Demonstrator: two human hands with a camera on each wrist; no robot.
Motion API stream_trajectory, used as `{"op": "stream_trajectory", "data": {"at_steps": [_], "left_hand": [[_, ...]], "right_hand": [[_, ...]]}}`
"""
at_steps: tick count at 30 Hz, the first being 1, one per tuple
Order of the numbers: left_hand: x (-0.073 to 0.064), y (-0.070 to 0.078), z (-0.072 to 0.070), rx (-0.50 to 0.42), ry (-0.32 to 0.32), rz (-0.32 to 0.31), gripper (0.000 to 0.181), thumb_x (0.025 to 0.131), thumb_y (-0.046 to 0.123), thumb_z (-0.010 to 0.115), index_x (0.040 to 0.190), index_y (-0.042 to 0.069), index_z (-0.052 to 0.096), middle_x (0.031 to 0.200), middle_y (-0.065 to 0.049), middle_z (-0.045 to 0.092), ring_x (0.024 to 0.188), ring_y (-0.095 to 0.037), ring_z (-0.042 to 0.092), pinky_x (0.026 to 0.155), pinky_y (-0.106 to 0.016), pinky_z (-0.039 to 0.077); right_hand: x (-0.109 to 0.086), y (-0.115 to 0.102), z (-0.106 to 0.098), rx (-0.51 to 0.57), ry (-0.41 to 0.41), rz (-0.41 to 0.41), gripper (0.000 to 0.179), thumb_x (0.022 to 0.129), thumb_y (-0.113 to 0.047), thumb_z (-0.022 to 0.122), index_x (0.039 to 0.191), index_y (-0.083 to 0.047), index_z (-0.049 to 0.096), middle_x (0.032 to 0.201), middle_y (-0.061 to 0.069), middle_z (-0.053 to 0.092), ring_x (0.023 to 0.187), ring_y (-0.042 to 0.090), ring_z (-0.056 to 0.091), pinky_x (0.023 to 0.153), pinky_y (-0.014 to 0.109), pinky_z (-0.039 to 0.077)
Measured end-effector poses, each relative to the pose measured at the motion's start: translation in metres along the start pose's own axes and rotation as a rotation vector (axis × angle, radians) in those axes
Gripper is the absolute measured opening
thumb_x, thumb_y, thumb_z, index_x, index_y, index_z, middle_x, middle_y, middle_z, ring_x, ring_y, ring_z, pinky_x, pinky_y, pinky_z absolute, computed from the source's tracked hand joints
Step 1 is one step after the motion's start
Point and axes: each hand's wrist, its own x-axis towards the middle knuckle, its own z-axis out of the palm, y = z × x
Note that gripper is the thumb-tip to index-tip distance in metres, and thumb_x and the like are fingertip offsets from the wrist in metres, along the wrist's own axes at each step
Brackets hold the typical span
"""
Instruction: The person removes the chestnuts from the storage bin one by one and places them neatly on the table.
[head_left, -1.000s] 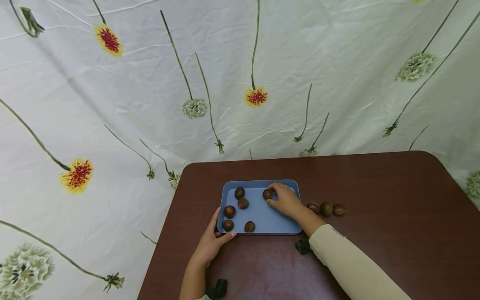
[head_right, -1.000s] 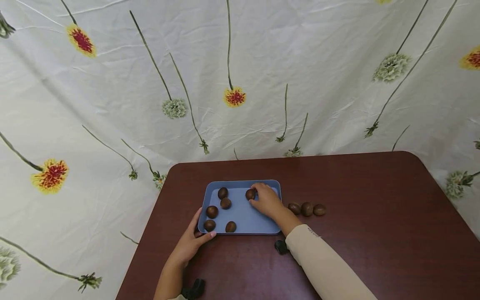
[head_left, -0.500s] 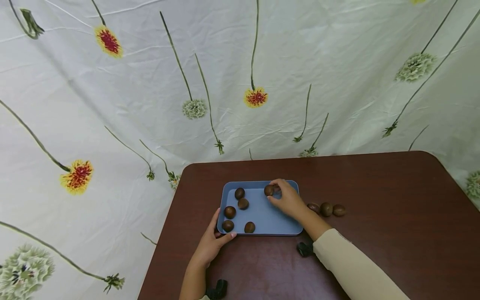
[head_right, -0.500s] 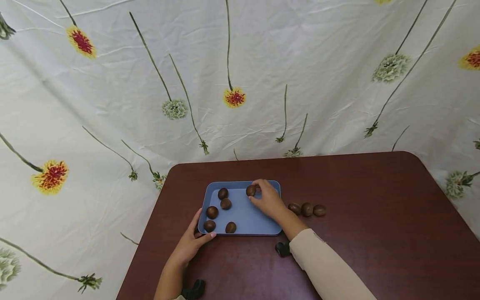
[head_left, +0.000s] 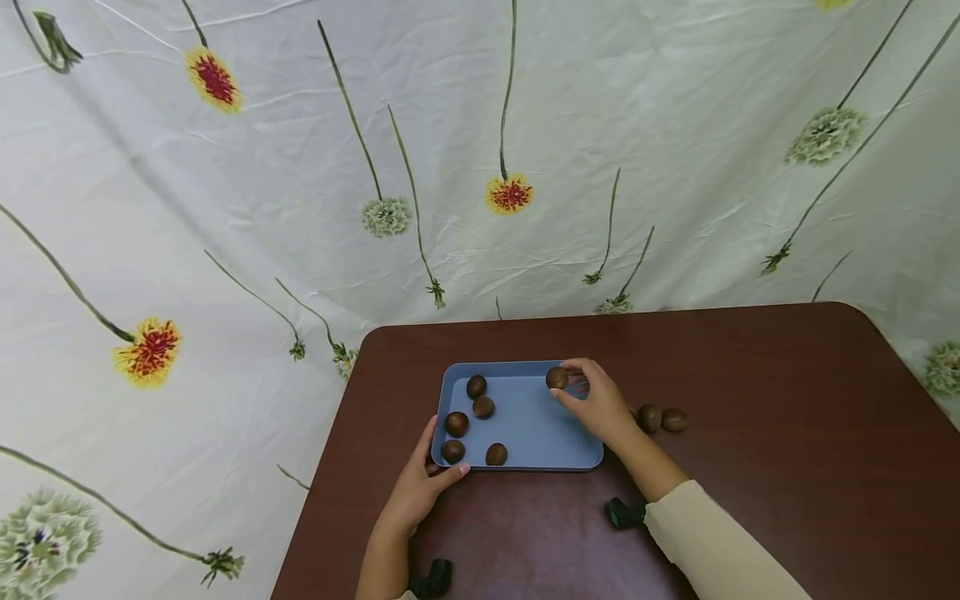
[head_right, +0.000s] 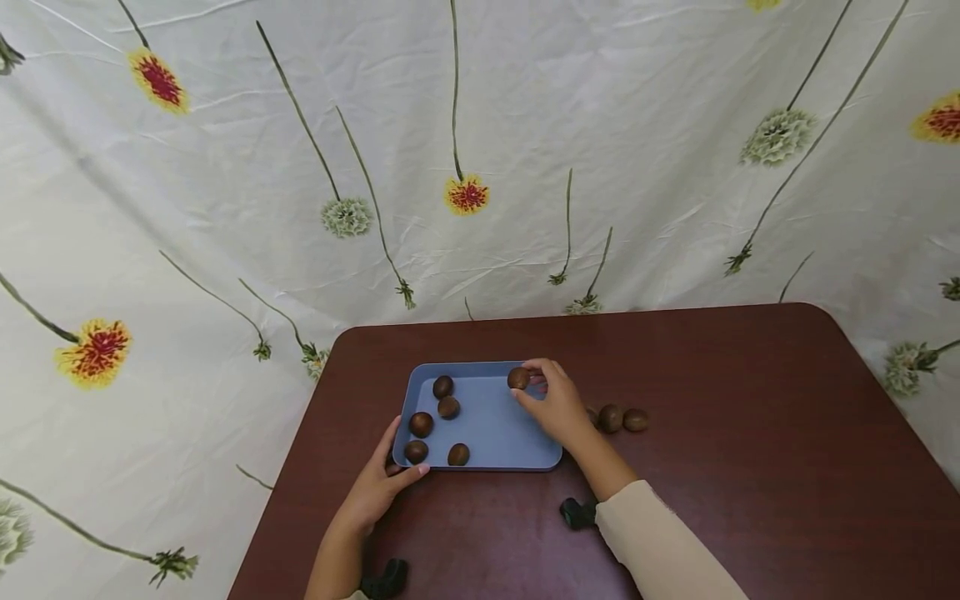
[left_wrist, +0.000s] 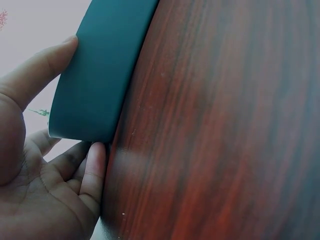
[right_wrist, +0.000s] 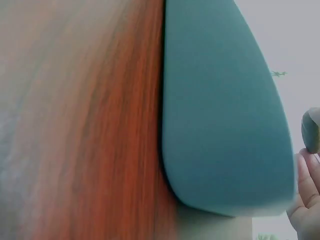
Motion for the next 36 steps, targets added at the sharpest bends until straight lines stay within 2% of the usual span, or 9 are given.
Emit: {"op": "stream_trajectory", "data": {"at_steps": [8, 12, 25, 29, 36], "left_hand": [[0.001, -0.002, 0.001, 0.007, 0.004, -0.002, 0.102, 0.088, 0.034, 0.081, 0.163, 0.037, 0.012, 0.157, -0.018, 0.041, 0.119, -0.030, 0.065, 0.089, -0.043, 0.055], [0.001, -0.002, 0.001, 0.003, 0.002, -0.005, 0.102, 0.088, 0.035, 0.081, 0.163, 0.038, 0.012, 0.157, -0.018, 0.041, 0.119, -0.030, 0.065, 0.089, -0.044, 0.055], [-0.002, 0.001, 0.000, 0.009, 0.012, -0.022, 0.101, 0.087, 0.037, 0.081, 0.162, 0.041, 0.012, 0.159, -0.016, 0.038, 0.123, -0.032, 0.062, 0.091, -0.047, 0.054], [-0.002, 0.001, 0.000, 0.008, 0.014, -0.017, 0.101, 0.087, 0.037, 0.081, 0.162, 0.042, 0.013, 0.160, -0.016, 0.038, 0.125, -0.033, 0.061, 0.092, -0.048, 0.053], [-0.001, 0.000, 0.000, 0.012, 0.014, -0.012, 0.102, 0.087, 0.037, 0.081, 0.162, 0.041, 0.013, 0.161, -0.016, 0.036, 0.128, -0.034, 0.059, 0.094, -0.048, 0.053]], "right_hand": [[-0.019, 0.003, -0.022, 0.032, 0.075, 0.031, 0.049, 0.092, -0.025, 0.077, 0.135, -0.012, 0.056, 0.129, 0.009, 0.058, 0.114, 0.031, 0.061, 0.094, 0.046, 0.053], [-0.028, 0.005, -0.032, 0.034, 0.113, 0.044, 0.050, 0.092, -0.025, 0.078, 0.135, -0.012, 0.057, 0.126, 0.009, 0.058, 0.112, 0.027, 0.063, 0.094, 0.042, 0.053], [-0.064, 0.020, -0.072, 0.003, 0.219, 0.206, 0.050, 0.097, -0.028, 0.070, 0.140, -0.011, 0.052, 0.132, 0.012, 0.057, 0.116, 0.028, 0.059, 0.082, 0.011, 0.046], [-0.074, 0.027, -0.086, -0.010, 0.228, 0.235, 0.052, 0.099, -0.029, 0.068, 0.143, -0.009, 0.049, 0.134, 0.013, 0.056, 0.118, 0.027, 0.057, 0.081, 0.004, 0.043], [-0.089, 0.038, -0.106, -0.035, 0.213, 0.319, 0.061, 0.100, -0.040, 0.064, 0.149, -0.010, 0.042, 0.138, 0.018, 0.051, 0.122, 0.032, 0.054, 0.077, 0.005, 0.042]]}}
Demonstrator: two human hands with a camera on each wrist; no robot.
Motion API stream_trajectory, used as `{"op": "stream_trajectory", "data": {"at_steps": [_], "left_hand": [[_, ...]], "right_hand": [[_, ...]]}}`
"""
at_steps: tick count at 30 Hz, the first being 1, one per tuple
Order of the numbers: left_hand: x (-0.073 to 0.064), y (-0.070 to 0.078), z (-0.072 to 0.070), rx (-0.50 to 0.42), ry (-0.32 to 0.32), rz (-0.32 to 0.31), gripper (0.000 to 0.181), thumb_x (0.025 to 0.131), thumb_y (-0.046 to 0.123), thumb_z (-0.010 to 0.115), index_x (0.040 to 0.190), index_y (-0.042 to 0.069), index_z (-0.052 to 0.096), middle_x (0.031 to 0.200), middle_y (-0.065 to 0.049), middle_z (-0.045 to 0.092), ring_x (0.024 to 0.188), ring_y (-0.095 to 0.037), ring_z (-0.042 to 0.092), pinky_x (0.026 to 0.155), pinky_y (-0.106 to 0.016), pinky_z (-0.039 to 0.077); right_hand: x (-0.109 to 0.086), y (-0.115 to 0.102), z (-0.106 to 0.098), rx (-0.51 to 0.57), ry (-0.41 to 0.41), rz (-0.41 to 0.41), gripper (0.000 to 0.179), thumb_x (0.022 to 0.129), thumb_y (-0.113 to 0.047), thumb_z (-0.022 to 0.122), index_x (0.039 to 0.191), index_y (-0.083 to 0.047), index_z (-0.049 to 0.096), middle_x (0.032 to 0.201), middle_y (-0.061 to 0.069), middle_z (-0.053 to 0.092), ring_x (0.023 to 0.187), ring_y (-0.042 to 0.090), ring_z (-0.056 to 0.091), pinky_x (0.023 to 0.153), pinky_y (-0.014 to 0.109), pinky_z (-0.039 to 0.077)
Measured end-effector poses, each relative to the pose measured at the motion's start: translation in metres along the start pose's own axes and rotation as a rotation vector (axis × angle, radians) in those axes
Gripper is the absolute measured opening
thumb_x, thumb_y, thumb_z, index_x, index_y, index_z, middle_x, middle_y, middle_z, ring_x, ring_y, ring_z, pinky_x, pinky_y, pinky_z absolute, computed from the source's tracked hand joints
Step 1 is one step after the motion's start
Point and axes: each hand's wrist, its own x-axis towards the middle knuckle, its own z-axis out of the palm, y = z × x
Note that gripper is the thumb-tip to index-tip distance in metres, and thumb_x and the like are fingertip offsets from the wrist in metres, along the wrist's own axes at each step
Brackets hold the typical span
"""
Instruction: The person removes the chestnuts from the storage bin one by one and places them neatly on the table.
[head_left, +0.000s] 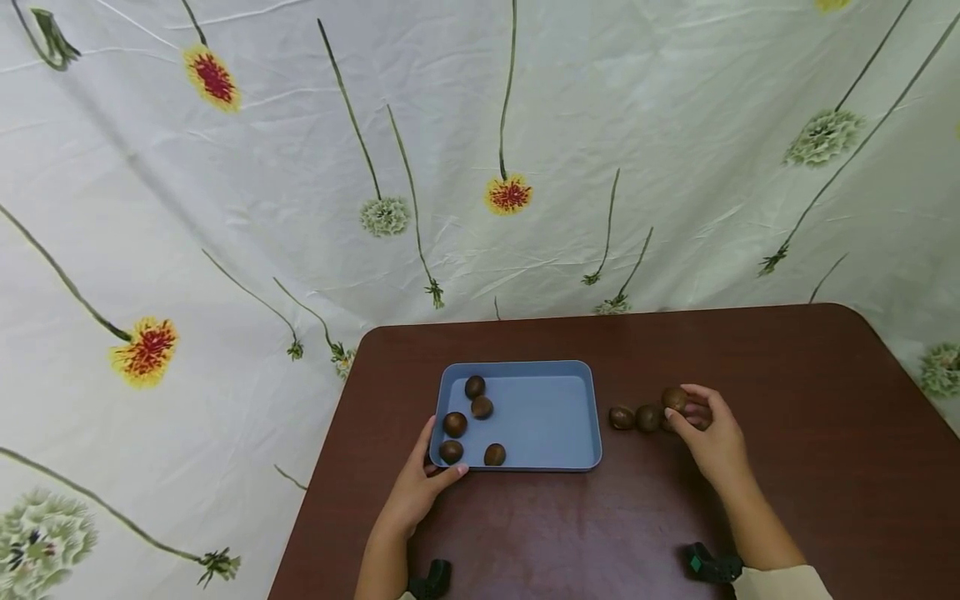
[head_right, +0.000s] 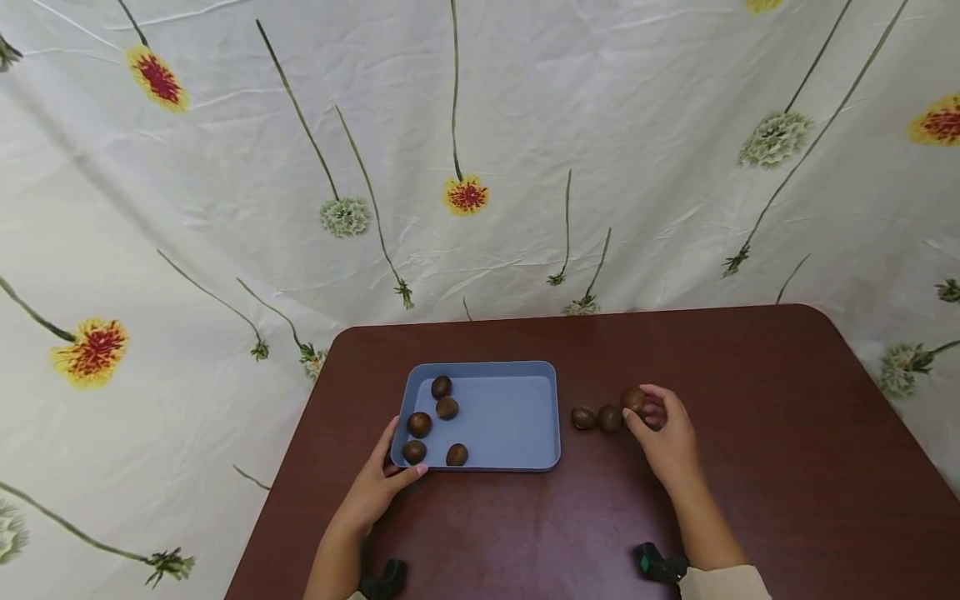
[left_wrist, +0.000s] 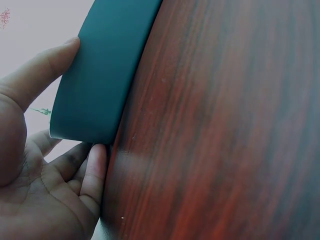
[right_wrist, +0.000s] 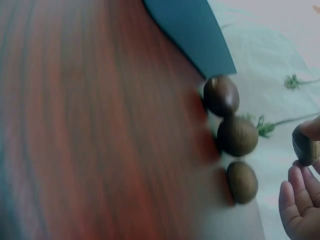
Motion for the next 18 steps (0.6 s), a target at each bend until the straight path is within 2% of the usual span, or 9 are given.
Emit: {"op": "stream_trajectory", "data": {"at_steps": [8, 14, 16, 18], "left_hand": [[0.002, -0.001, 0.000, 0.003, 0.001, 0.004, 0.102, 0.087, 0.037, 0.081, 0.162, 0.041, 0.012, 0.161, -0.017, 0.036, 0.127, -0.033, 0.059, 0.092, -0.046, 0.053], [0.002, -0.001, -0.001, 0.001, 0.001, -0.004, 0.102, 0.087, 0.037, 0.081, 0.162, 0.040, 0.012, 0.159, -0.017, 0.038, 0.124, -0.032, 0.061, 0.090, -0.044, 0.054], [0.001, -0.001, 0.000, 0.000, -0.001, -0.005, 0.102, 0.087, 0.038, 0.081, 0.162, 0.040, 0.012, 0.158, -0.017, 0.039, 0.124, -0.031, 0.061, 0.089, -0.044, 0.054], [0.001, -0.001, 0.000, -0.005, -0.002, -0.004, 0.102, 0.087, 0.038, 0.081, 0.162, 0.040, 0.012, 0.158, -0.017, 0.039, 0.123, -0.031, 0.061, 0.089, -0.044, 0.054]], "right_hand": [[-0.001, 0.015, -0.016, -0.053, 0.053, 0.042, 0.063, 0.099, -0.042, 0.064, 0.149, -0.010, 0.043, 0.138, 0.017, 0.053, 0.111, 0.016, 0.054, 0.074, 0.005, 0.043], [-0.002, 0.024, -0.022, -0.059, 0.033, 0.096, 0.065, 0.100, -0.043, 0.063, 0.150, -0.008, 0.041, 0.141, 0.020, 0.051, 0.120, 0.028, 0.053, 0.073, 0.006, 0.042], [-0.002, 0.027, -0.023, -0.057, 0.019, 0.121, 0.066, 0.100, -0.042, 0.063, 0.151, -0.007, 0.040, 0.141, 0.022, 0.051, 0.123, 0.033, 0.053, 0.077, 0.013, 0.045], [-0.001, 0.028, -0.023, -0.054, 0.003, 0.147, 0.066, 0.100, -0.042, 0.062, 0.151, -0.005, 0.040, 0.141, 0.025, 0.051, 0.126, 0.038, 0.052, 0.083, 0.025, 0.050]]}}
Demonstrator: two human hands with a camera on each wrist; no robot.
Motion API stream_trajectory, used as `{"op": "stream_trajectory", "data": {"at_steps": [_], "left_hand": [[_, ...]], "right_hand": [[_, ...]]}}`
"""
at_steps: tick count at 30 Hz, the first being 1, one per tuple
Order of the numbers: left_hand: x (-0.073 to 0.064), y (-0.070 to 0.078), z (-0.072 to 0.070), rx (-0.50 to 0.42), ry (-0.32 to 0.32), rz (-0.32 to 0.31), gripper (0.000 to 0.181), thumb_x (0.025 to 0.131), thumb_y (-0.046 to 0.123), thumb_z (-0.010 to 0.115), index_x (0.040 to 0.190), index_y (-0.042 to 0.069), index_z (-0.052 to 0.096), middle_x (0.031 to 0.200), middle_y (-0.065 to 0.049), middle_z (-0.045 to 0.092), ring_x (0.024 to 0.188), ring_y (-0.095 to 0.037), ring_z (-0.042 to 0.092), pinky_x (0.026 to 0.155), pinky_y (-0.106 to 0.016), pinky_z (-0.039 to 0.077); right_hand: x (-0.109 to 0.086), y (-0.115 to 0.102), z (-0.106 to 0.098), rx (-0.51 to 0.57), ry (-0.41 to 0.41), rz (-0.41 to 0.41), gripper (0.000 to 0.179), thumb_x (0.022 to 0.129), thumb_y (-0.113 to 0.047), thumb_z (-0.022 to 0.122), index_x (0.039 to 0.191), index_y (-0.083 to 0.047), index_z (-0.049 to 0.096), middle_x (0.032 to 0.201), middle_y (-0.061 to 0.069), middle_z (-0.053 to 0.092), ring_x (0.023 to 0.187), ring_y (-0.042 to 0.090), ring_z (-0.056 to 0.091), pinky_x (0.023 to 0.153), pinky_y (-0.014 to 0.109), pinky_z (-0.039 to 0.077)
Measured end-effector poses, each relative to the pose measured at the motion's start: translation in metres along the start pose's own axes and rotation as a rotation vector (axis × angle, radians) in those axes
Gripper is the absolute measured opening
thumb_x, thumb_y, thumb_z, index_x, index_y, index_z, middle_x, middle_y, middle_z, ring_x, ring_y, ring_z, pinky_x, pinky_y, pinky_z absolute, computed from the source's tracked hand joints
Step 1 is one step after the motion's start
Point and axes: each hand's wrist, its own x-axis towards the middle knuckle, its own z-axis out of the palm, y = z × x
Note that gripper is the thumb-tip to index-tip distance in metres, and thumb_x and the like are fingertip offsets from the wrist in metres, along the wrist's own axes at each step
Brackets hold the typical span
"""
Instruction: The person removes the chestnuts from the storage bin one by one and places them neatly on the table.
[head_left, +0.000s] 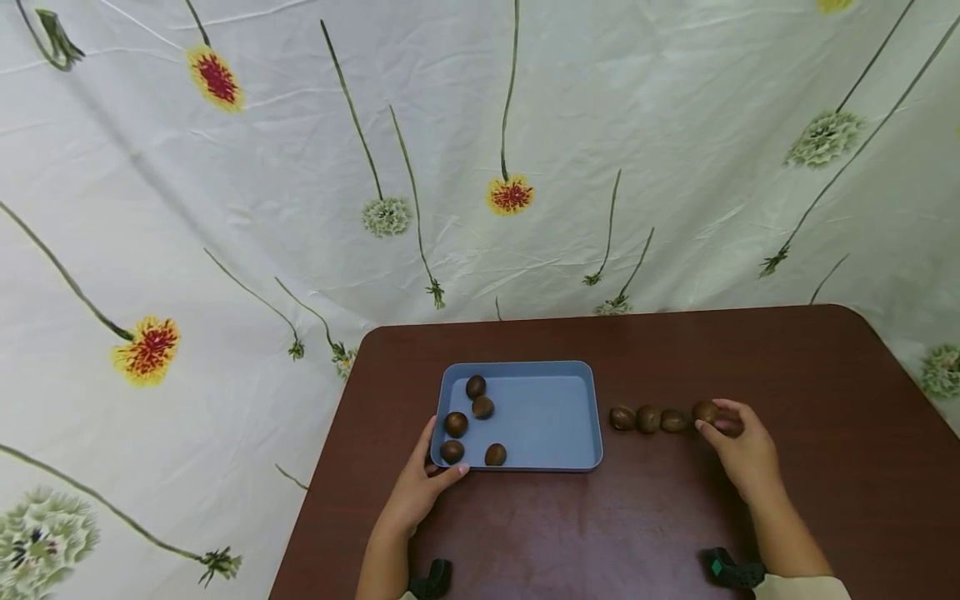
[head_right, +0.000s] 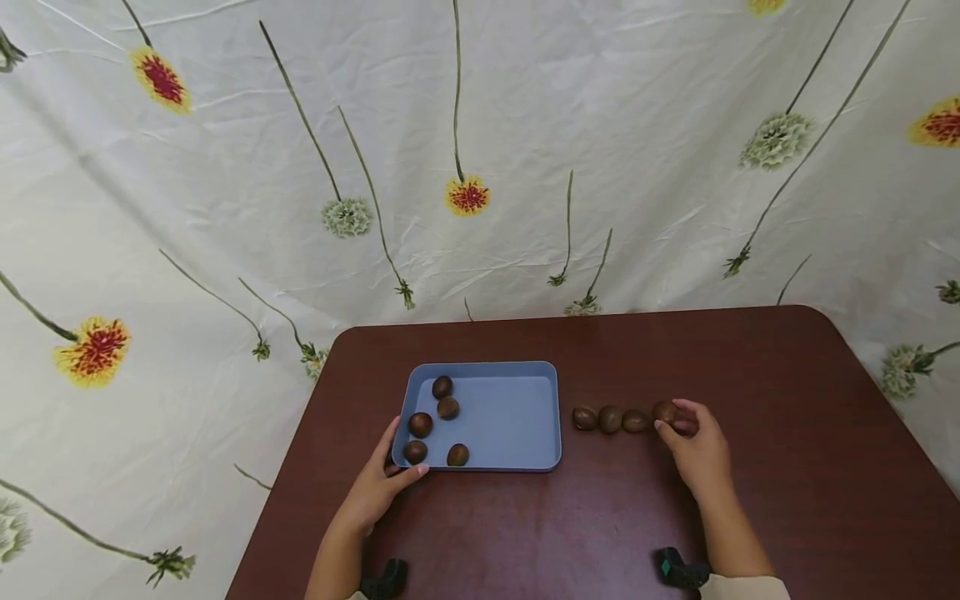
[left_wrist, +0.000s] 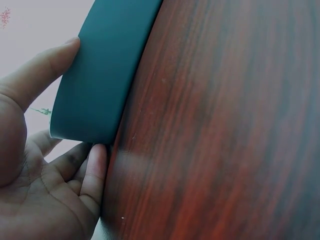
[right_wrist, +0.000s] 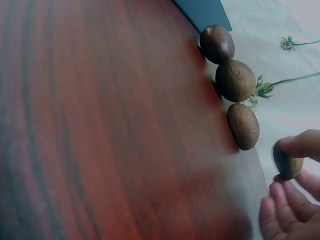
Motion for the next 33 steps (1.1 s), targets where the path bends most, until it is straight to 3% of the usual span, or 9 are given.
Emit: {"op": "stream_trajectory", "data": {"at_steps": [5, 13, 18, 26, 33], "left_hand": [[0.000, 0.001, 0.000, -0.007, -0.004, 0.005, 0.103, 0.087, 0.037, 0.081, 0.162, 0.040, 0.012, 0.159, -0.017, 0.038, 0.123, -0.031, 0.061, 0.089, -0.044, 0.055], [0.001, 0.001, 0.000, -0.004, -0.004, -0.001, 0.102, 0.087, 0.037, 0.081, 0.162, 0.040, 0.012, 0.159, -0.018, 0.038, 0.122, -0.031, 0.062, 0.090, -0.044, 0.055], [0.000, 0.000, 0.001, -0.010, -0.007, -0.003, 0.102, 0.087, 0.037, 0.081, 0.162, 0.042, 0.011, 0.159, -0.017, 0.038, 0.123, -0.030, 0.062, 0.090, -0.045, 0.054], [0.000, 0.000, 0.001, -0.011, -0.007, 0.000, 0.102, 0.088, 0.037, 0.080, 0.162, 0.042, 0.011, 0.160, -0.018, 0.036, 0.124, -0.032, 0.062, 0.090, -0.045, 0.055], [0.001, 0.001, 0.001, -0.009, -0.007, 0.001, 0.102, 0.087, 0.036, 0.081, 0.162, 0.041, 0.011, 0.161, -0.017, 0.034, 0.123, -0.032, 0.062, 0.089, -0.045, 0.055]], "right_hand": [[0.002, 0.003, 0.000, -0.003, -0.037, 0.019, 0.065, 0.101, -0.037, 0.061, 0.151, -0.001, 0.038, 0.143, 0.030, 0.048, 0.130, 0.045, 0.049, 0.094, 0.052, 0.048], [0.005, 0.005, 0.000, -0.031, -0.089, 0.021, 0.065, 0.102, -0.036, 0.060, 0.152, -0.001, 0.036, 0.147, 0.030, 0.045, 0.131, 0.046, 0.047, 0.097, 0.057, 0.047], [0.009, 0.006, 0.000, -0.074, -0.076, 0.000, 0.062, 0.102, -0.034, 0.061, 0.149, 0.001, 0.040, 0.144, 0.030, 0.047, 0.127, 0.045, 0.050, 0.091, 0.052, 0.049], [0.013, 0.007, -0.001, -0.127, -0.080, -0.030, 0.059, 0.101, -0.032, 0.062, 0.144, 0.003, 0.044, 0.138, 0.029, 0.043, 0.120, 0.042, 0.052, 0.077, 0.031, 0.048], [0.014, 0.008, 0.000, -0.133, -0.067, -0.031, 0.058, 0.101, -0.033, 0.062, 0.143, 0.003, 0.045, 0.136, 0.028, 0.046, 0.119, 0.041, 0.052, 0.075, 0.028, 0.045]]}}
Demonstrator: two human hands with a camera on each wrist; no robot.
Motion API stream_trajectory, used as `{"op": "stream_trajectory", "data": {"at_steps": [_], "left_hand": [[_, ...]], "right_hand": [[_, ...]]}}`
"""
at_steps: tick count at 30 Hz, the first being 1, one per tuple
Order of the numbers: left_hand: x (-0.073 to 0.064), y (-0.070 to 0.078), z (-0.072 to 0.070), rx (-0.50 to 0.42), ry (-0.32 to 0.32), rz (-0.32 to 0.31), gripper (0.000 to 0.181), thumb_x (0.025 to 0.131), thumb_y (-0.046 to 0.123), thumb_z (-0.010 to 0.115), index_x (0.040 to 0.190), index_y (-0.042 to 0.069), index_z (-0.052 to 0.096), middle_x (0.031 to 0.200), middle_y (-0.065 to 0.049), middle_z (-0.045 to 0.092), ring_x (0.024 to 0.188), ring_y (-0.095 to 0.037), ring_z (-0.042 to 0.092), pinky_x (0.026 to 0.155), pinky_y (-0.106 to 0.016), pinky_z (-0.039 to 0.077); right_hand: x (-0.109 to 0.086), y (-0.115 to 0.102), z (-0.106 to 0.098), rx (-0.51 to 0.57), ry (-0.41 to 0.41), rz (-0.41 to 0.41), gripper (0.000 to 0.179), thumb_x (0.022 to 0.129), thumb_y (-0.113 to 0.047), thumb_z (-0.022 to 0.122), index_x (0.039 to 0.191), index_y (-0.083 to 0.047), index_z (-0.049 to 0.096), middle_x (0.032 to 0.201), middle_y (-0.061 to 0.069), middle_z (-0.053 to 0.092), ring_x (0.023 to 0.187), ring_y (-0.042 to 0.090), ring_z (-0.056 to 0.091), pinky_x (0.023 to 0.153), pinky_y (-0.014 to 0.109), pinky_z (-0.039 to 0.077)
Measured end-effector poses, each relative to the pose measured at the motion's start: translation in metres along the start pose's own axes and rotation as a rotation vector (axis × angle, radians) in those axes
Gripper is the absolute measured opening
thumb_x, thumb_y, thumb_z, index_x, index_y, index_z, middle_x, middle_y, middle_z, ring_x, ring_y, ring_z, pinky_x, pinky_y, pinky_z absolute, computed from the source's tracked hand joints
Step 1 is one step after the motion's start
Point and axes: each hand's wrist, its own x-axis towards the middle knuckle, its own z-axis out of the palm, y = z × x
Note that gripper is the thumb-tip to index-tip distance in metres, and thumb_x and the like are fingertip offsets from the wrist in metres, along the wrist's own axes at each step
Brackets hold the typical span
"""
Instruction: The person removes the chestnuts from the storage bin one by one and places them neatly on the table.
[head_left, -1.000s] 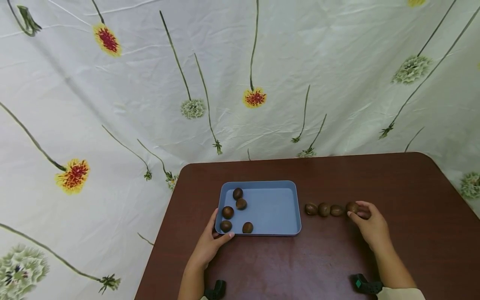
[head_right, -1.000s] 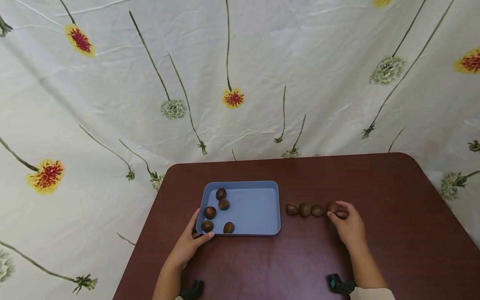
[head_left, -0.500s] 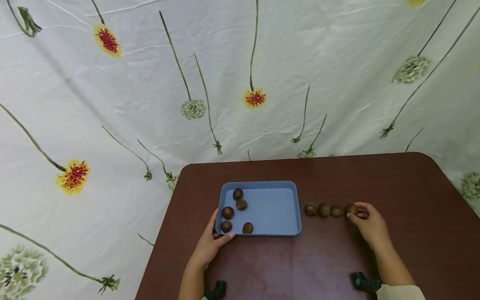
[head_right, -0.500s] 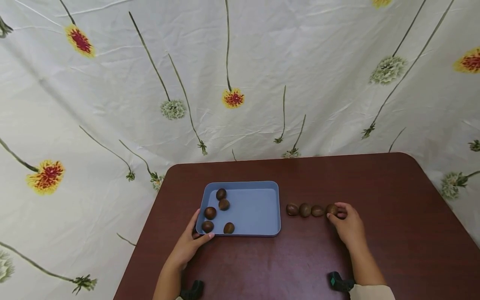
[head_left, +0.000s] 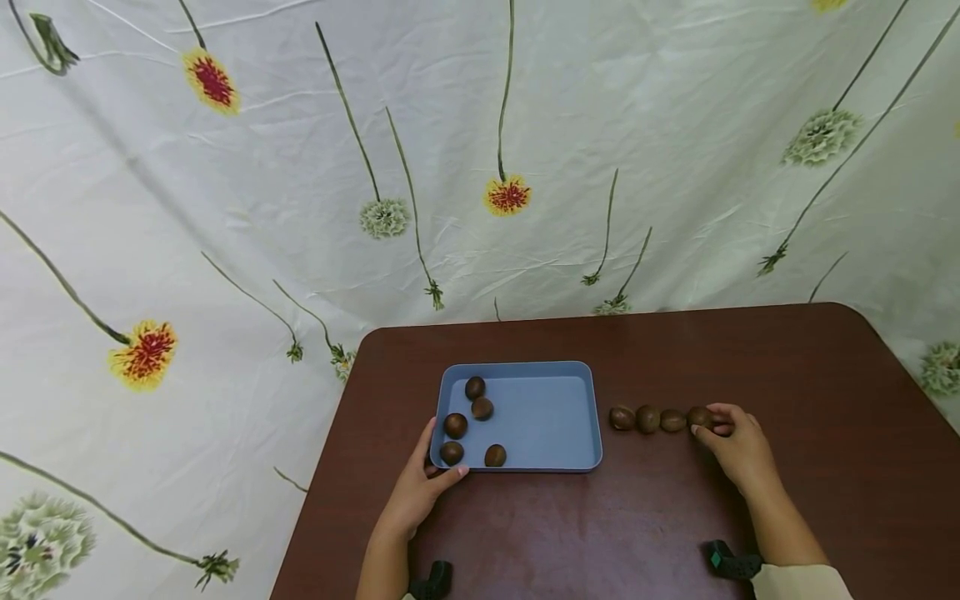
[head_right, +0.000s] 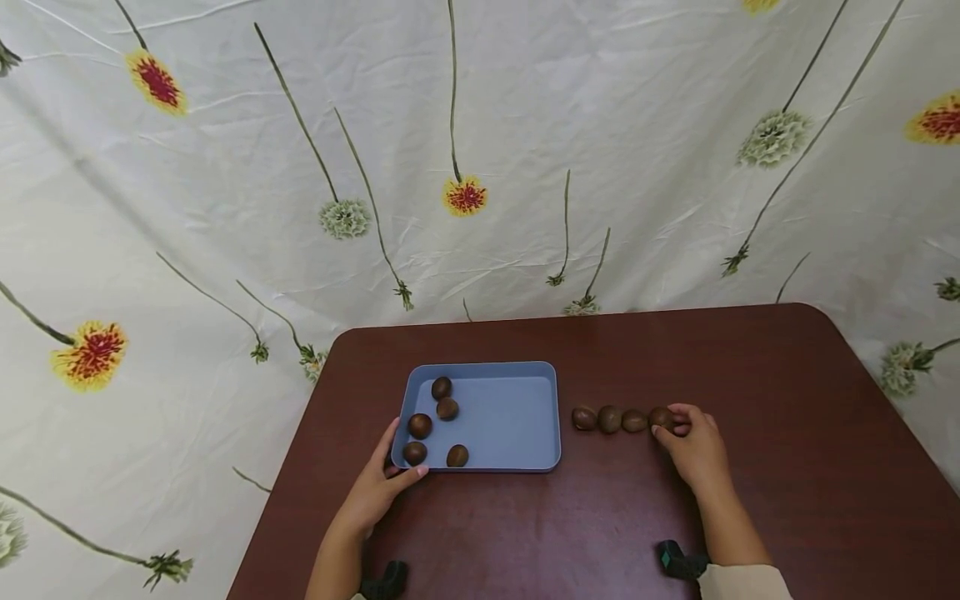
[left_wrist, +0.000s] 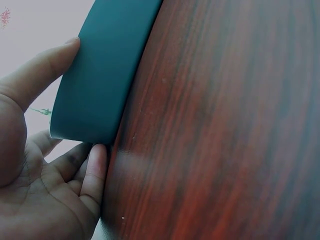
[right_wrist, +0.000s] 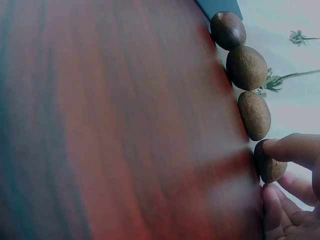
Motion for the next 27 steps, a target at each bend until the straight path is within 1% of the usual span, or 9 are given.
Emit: {"op": "stream_trajectory", "data": {"at_steps": [10, 14, 21, 24, 27], "left_hand": [[-0.001, 0.000, 0.000, 0.003, 0.002, -0.001, 0.102, 0.087, 0.037, 0.081, 0.162, 0.041, 0.012, 0.160, -0.017, 0.036, 0.123, -0.032, 0.062, 0.090, -0.046, 0.055], [-0.001, 0.000, -0.001, 0.000, 0.000, 0.001, 0.102, 0.087, 0.038, 0.081, 0.162, 0.041, 0.012, 0.160, -0.016, 0.037, 0.123, -0.031, 0.062, 0.090, -0.046, 0.055], [-0.001, -0.001, 0.000, -0.004, 0.000, 0.008, 0.102, 0.087, 0.037, 0.081, 0.161, 0.043, 0.013, 0.157, -0.015, 0.041, 0.121, -0.030, 0.064, 0.090, -0.046, 0.055], [-0.001, -0.001, 0.000, -0.006, -0.004, 0.007, 0.101, 0.087, 0.037, 0.081, 0.162, 0.042, 0.013, 0.158, -0.015, 0.040, 0.122, -0.030, 0.063, 0.090, -0.047, 0.055], [-0.001, -0.001, -0.001, -0.008, -0.005, 0.007, 0.101, 0.087, 0.036, 0.081, 0.162, 0.042, 0.013, 0.159, -0.015, 0.039, 0.122, -0.031, 0.063, 0.090, -0.047, 0.055]], "right_hand": [[0.000, 0.001, 0.001, -0.011, 0.027, -0.006, 0.064, 0.099, -0.038, 0.065, 0.140, 0.007, 0.044, 0.131, 0.029, 0.049, 0.115, 0.041, 0.054, 0.078, 0.031, 0.045], [-0.001, 0.001, 0.001, -0.007, 0.026, -0.006, 0.064, 0.098, -0.037, 0.065, 0.139, 0.007, 0.044, 0.132, 0.029, 0.048, 0.116, 0.041, 0.054, 0.081, 0.036, 0.047], [-0.006, 0.000, 0.000, 0.035, -0.001, 0.016, 0.071, 0.100, -0.043, 0.062, 0.146, 0.006, 0.038, 0.138, 0.030, 0.043, 0.123, 0.043, 0.049, 0.090, 0.049, 0.048], [-0.007, 0.000, 0.001, 0.072, 0.005, 0.020, 0.073, 0.101, -0.045, 0.059, 0.148, 0.005, 0.036, 0.142, 0.030, 0.040, 0.125, 0.044, 0.047, 0.092, 0.052, 0.047], [-0.010, 0.000, 0.002, 0.110, 0.023, 0.020, 0.071, 0.102, -0.045, 0.057, 0.149, 0.004, 0.036, 0.145, 0.031, 0.037, 0.127, 0.044, 0.046, 0.092, 0.049, 0.047]]}}
